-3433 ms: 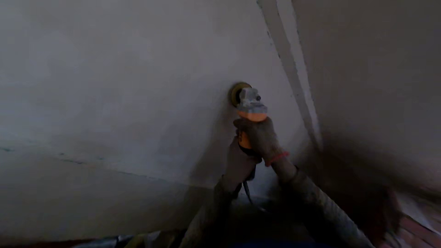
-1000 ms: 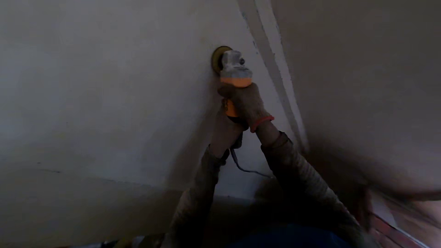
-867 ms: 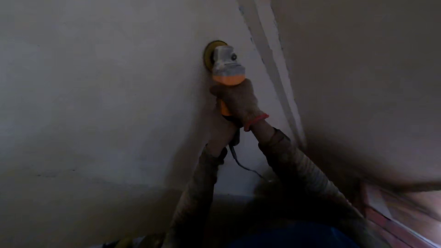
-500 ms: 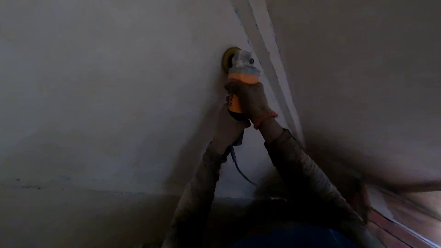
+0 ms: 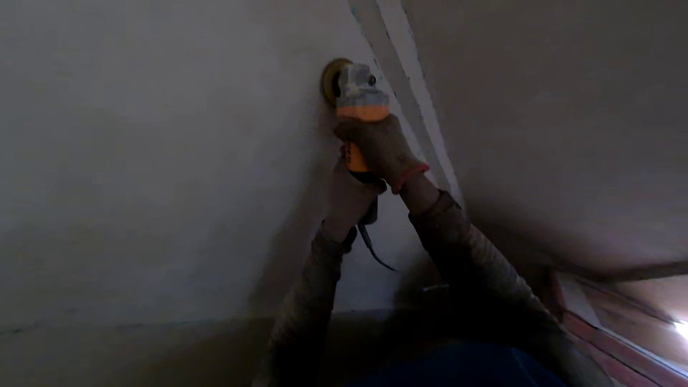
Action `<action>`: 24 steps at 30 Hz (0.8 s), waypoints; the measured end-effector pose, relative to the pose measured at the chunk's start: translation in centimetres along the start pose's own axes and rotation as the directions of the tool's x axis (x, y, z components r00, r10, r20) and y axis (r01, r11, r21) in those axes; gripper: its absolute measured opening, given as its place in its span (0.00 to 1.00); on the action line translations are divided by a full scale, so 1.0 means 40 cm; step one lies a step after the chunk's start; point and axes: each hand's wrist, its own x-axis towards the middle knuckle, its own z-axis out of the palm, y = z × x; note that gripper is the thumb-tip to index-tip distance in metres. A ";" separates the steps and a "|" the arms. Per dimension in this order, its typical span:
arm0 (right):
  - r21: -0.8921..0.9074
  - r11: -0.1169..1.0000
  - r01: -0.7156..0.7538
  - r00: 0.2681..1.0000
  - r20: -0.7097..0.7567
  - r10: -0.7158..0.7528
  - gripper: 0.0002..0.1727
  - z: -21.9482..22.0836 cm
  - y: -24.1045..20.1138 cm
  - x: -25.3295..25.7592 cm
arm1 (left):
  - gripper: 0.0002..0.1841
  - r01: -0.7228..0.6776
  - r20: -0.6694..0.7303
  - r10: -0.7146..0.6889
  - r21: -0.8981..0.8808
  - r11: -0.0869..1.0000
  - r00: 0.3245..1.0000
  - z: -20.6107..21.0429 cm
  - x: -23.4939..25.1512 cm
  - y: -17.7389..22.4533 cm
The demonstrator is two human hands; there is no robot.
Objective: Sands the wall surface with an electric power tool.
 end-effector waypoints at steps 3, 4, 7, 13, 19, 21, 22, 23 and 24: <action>0.067 0.991 0.114 0.991 0.060 -0.118 0.25 0.043 -0.080 0.098 | 0.32 -0.127 -0.141 0.133 0.052 0.991 0.981 -0.032 0.040 0.010; 0.071 0.990 0.124 0.990 0.063 -0.129 0.25 0.043 -0.086 0.107 | 0.31 -0.146 -0.155 0.151 0.040 0.988 0.976 -0.032 0.046 0.011; 0.042 0.999 0.014 1.000 0.014 -0.014 0.26 0.001 -0.041 0.048 | 0.36 -0.073 -0.050 0.077 0.071 0.995 0.996 -0.006 0.038 0.010; 0.060 0.998 -0.027 0.999 -0.040 0.030 0.23 -0.013 -0.015 0.053 | 0.32 -0.039 0.055 0.039 -0.008 0.999 0.998 0.014 0.043 0.003; 0.016 0.982 0.189 0.981 0.033 -0.190 0.25 0.039 -0.155 0.125 | 0.40 -0.165 -0.201 0.176 0.069 0.984 0.964 -0.056 0.089 0.048; -0.006 0.994 0.113 0.993 0.027 -0.113 0.22 0.007 -0.120 0.048 | 0.43 -0.096 -0.146 0.112 0.113 0.989 0.983 -0.031 0.081 0.044; 0.006 0.998 0.069 0.998 0.007 -0.069 0.21 -0.014 -0.072 0.025 | 0.43 -0.062 -0.078 0.071 0.111 0.992 0.994 -0.010 0.074 0.040; 0.025 0.999 0.020 1.000 -0.014 -0.020 0.22 -0.038 -0.009 0.022 | 0.41 -0.036 -0.001 0.036 0.096 0.995 0.999 0.014 0.069 0.026; 0.065 0.998 -0.017 1.000 -0.020 0.018 0.24 -0.054 0.040 0.032 | 0.38 -0.021 0.077 0.016 0.060 0.998 0.997 0.037 0.068 0.006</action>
